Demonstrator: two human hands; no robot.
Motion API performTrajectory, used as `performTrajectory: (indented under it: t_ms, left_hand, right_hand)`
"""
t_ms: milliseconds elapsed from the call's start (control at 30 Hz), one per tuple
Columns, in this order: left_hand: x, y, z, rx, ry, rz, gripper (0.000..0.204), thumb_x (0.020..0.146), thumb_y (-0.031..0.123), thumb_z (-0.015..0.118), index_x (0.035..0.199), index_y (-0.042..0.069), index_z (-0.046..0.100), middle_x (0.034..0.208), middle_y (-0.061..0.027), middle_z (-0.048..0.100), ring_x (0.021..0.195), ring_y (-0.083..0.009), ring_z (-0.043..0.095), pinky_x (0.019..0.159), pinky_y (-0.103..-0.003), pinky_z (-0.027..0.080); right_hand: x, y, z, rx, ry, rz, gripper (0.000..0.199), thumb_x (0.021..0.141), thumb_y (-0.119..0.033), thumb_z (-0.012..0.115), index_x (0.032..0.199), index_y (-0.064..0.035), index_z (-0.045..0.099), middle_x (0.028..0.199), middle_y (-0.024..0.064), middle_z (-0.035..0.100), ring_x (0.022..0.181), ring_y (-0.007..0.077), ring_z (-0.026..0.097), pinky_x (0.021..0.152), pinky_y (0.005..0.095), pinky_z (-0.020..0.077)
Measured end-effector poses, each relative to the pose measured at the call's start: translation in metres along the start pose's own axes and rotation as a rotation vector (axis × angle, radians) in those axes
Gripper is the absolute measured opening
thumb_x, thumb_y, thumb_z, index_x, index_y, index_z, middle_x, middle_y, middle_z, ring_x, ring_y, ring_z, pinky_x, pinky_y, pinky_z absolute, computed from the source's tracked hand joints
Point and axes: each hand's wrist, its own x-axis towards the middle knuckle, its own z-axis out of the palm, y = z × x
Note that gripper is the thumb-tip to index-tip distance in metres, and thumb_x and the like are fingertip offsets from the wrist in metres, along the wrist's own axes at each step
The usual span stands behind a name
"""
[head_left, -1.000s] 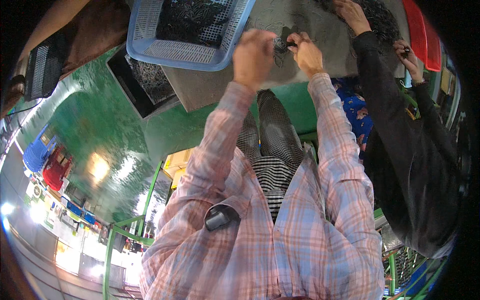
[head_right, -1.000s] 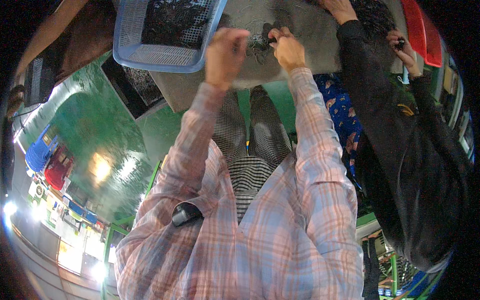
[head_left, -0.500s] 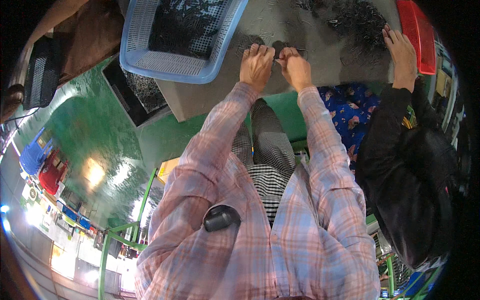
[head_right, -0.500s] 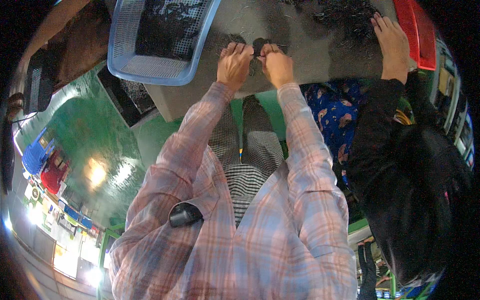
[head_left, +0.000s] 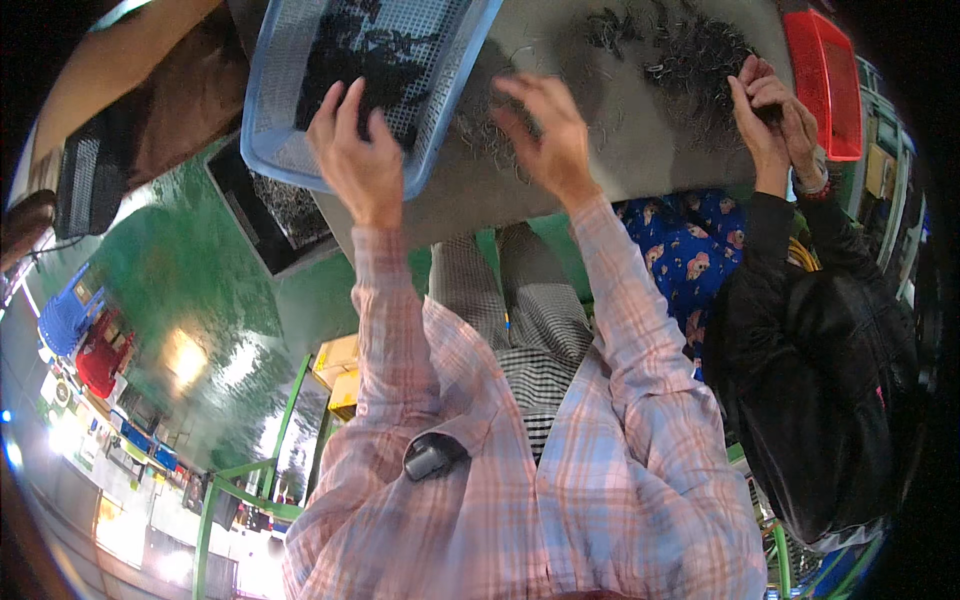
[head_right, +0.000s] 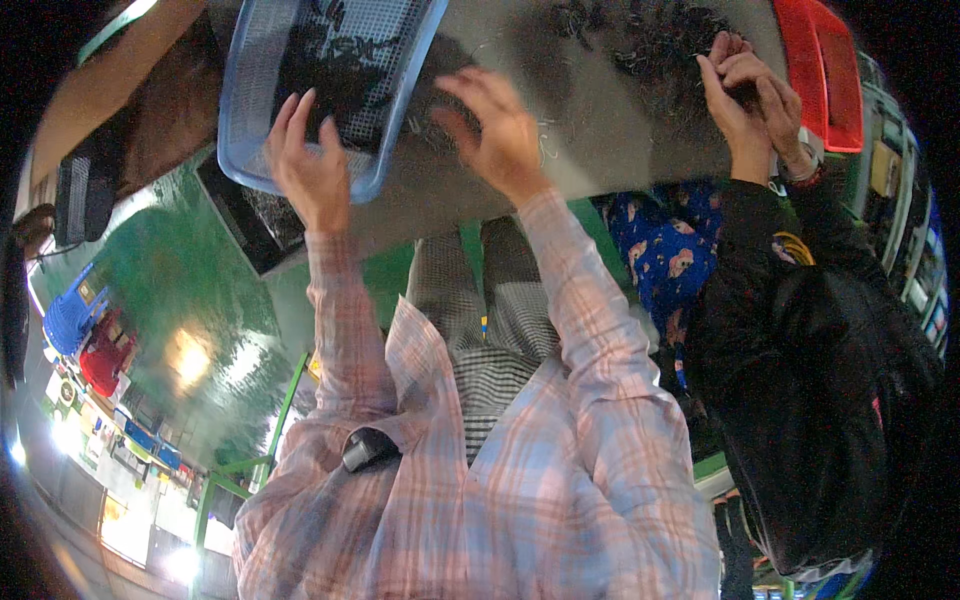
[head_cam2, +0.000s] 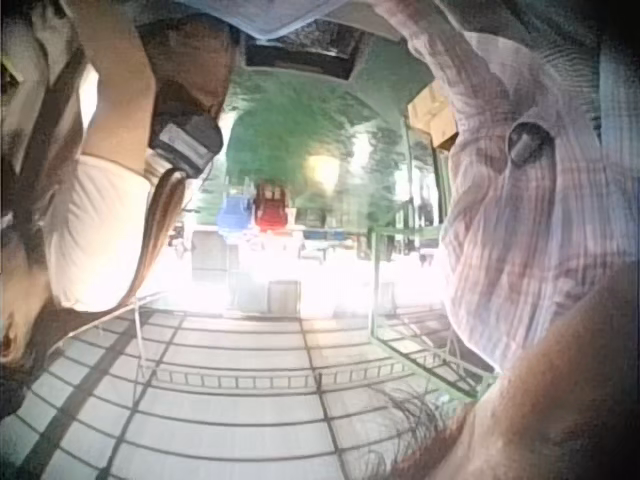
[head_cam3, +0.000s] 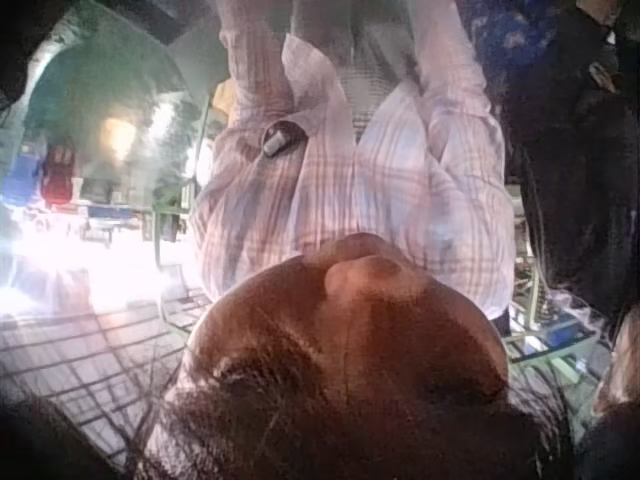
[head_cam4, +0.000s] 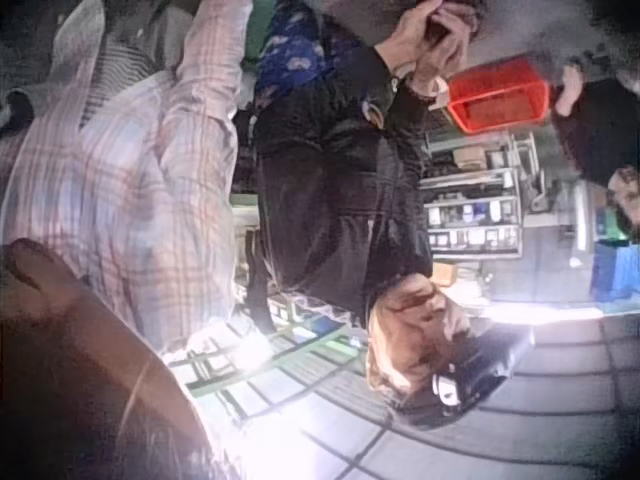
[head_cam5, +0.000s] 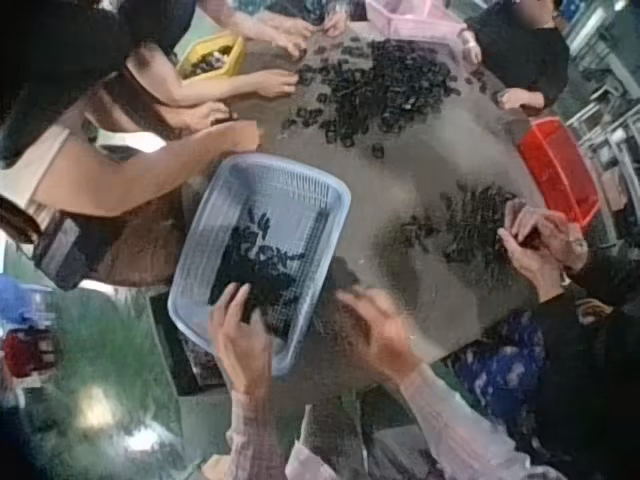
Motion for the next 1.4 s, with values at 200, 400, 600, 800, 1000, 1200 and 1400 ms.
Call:
performTrajectory:
  t_ms: [200, 400, 600, 800, 1000, 1200, 1400]
  left_hand:
    - [-0.013, 0.023, -0.028, -0.127, -0.030, -0.007, 0.035, 0.075, -0.002, 0.063, 0.106, 0.013, 0.067, 0.117, -0.0076, 0.060, 0.105, -0.0268, 0.056, 0.091, -0.037, 0.043]
    - [-0.038, 0.051, -0.031, -0.281, -0.107, -0.071, 0.032, 0.075, -0.004, 0.062, 0.102, 0.011, 0.068, 0.113, -0.0068, 0.062, 0.104, -0.0260, 0.057, 0.087, -0.036, 0.046]
    - [-0.078, 0.047, -0.016, -0.555, -0.306, -0.173, 0.029, 0.077, -0.006, 0.058, 0.102, 0.005, 0.066, 0.108, -0.0109, 0.063, 0.095, -0.0283, 0.061, 0.079, -0.036, 0.048]
    - [-0.125, 0.004, 0.061, -0.256, -0.351, -0.149, 0.037, 0.077, -0.005, 0.054, 0.111, 0.007, 0.062, 0.113, -0.0129, 0.060, 0.103, -0.0307, 0.058, 0.087, -0.039, 0.046]
    - [-0.129, -0.023, 0.092, -0.106, -0.319, 0.000, 0.036, 0.076, -0.004, 0.054, 0.110, 0.008, 0.059, 0.108, -0.0141, 0.059, 0.103, -0.0348, 0.055, 0.087, -0.045, 0.045]
    - [-0.131, -0.024, 0.100, -0.116, -0.347, -0.016, 0.025, 0.079, 0.005, 0.059, 0.104, 0.008, 0.057, 0.103, -0.0120, 0.060, 0.097, -0.0340, 0.056, 0.083, -0.045, 0.045]
    - [-0.131, -0.024, 0.098, -0.102, -0.301, -0.096, 0.026, 0.081, 0.011, 0.062, 0.105, 0.007, 0.054, 0.097, -0.0109, 0.060, 0.093, -0.0331, 0.057, 0.080, -0.045, 0.045]
  right_hand:
    - [0.042, 0.123, 0.026, -0.637, 0.149, 0.113, 0.055, 0.092, -0.037, 0.048, 0.134, -0.0023, 0.041, 0.141, 0.0167, 0.037, 0.132, 0.0344, 0.031, 0.107, 0.0500, 0.0263]
    - [0.001, 0.078, 0.039, -0.677, -0.259, -0.101, 0.050, 0.094, -0.036, 0.045, 0.133, -0.0050, 0.043, 0.142, 0.0133, 0.038, 0.133, 0.0327, 0.032, 0.109, 0.0515, 0.0213]
    - [-0.034, 0.057, 0.029, -0.382, -0.257, -0.034, 0.026, 0.092, -0.023, 0.052, 0.113, -0.0101, 0.060, 0.121, 0.0092, 0.055, 0.111, 0.0302, 0.051, 0.098, 0.0432, 0.0386]
    - [-0.041, 0.059, 0.029, -0.359, -0.138, -0.005, 0.016, 0.086, -0.012, 0.056, 0.099, -0.0082, 0.064, 0.099, 0.0105, 0.061, 0.095, 0.0304, 0.057, 0.083, 0.0406, 0.0467]
    - [-0.053, 0.050, 0.031, -0.312, -0.107, 0.029, 0.021, 0.086, -0.016, 0.056, 0.104, -0.0080, 0.064, 0.107, 0.0109, 0.059, 0.099, 0.0313, 0.056, 0.084, 0.0417, 0.0466]
    - [0.008, 0.086, 0.045, -0.369, 0.118, -0.068, 0.029, 0.087, -0.023, 0.058, 0.112, -0.0100, 0.060, 0.112, 0.0104, 0.056, 0.108, 0.0327, 0.051, 0.091, 0.0428, 0.0423]
    - [0.016, 0.073, 0.062, -0.556, -0.034, 0.185, 0.023, 0.082, -0.030, 0.064, 0.099, -0.0150, 0.064, 0.103, 0.0060, 0.058, 0.106, 0.0286, 0.052, 0.087, 0.0478, 0.0410]
